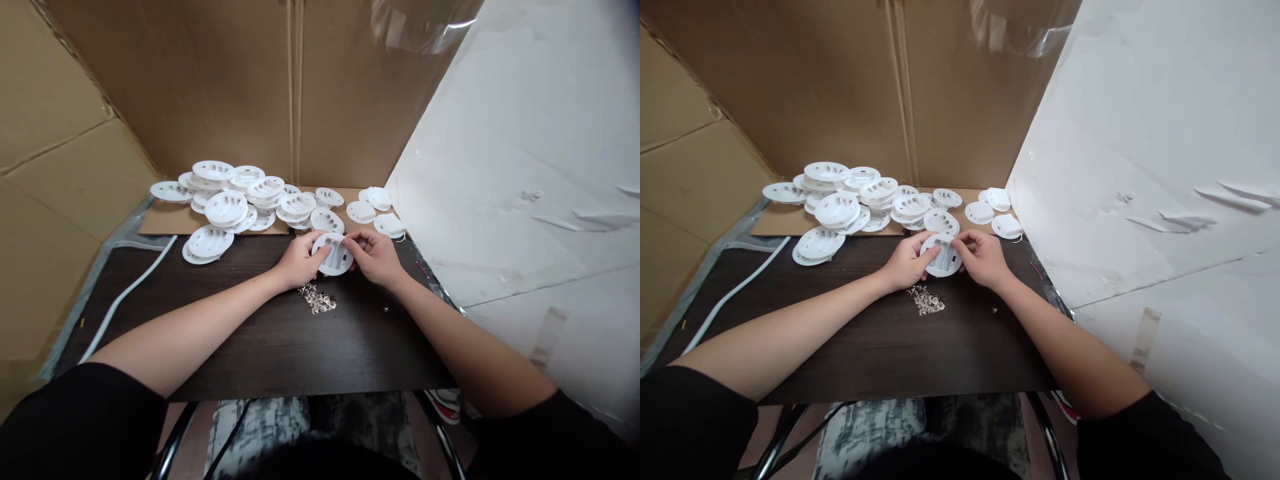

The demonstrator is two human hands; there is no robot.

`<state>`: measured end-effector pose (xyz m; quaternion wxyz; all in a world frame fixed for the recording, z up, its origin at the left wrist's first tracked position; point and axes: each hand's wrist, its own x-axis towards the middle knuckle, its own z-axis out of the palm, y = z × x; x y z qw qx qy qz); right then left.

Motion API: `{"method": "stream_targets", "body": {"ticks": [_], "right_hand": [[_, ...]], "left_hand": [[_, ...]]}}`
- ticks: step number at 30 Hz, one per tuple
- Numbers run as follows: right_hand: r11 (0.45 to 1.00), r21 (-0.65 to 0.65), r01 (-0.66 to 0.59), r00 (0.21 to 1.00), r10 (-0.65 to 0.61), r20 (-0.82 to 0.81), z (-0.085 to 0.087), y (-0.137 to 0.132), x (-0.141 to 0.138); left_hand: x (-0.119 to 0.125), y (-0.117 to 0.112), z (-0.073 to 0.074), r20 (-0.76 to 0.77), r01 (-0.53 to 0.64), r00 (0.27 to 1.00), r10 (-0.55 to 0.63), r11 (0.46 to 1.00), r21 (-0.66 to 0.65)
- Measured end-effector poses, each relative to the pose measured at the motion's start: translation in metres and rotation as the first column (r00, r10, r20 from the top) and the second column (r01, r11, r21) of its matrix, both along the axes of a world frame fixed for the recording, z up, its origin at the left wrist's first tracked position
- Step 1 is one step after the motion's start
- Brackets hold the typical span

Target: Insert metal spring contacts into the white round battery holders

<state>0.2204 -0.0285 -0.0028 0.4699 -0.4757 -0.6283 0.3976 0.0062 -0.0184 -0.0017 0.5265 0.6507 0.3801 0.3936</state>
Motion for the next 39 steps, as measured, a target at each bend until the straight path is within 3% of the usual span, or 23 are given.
{"method": "stream_targets", "body": {"ticks": [8, 23, 28, 32, 35, 39], "right_hand": [[0.999, 0.012, -0.034, 0.999, 0.034, -0.023, 0.001, -0.006, -0.005], [0.998, 0.004, -0.064, 0.997, 0.064, -0.038, 0.0, -0.006, -0.007], [0.993, 0.113, -0.036, 0.993, 0.023, 0.114, -0.002, -0.003, -0.002], [0.956, 0.293, 0.004, 0.963, -0.082, 0.256, 0.002, -0.006, -0.001], [0.91, 0.414, -0.021, 0.921, -0.143, 0.362, 0.006, -0.01, -0.003], [0.887, 0.458, -0.051, 0.898, -0.16, 0.41, 0.008, -0.012, -0.004]], "left_hand": [[-0.002, 0.003, 0.0, -0.071, -0.022, 0.997, 0.032, 0.99, 0.137], [0.0, 0.003, -0.001, -0.097, -0.039, 0.994, 0.056, 0.985, 0.166], [-0.001, 0.005, -0.002, -0.155, -0.083, 0.981, 0.118, 0.973, 0.217], [-0.001, 0.007, -0.002, -0.189, -0.126, 0.967, 0.171, 0.965, 0.231], [0.0, 0.006, 0.0, -0.17, -0.122, 0.972, 0.16, 0.969, 0.216], [0.001, 0.002, 0.003, -0.079, -0.072, 0.993, 0.083, 0.988, 0.133]]}}
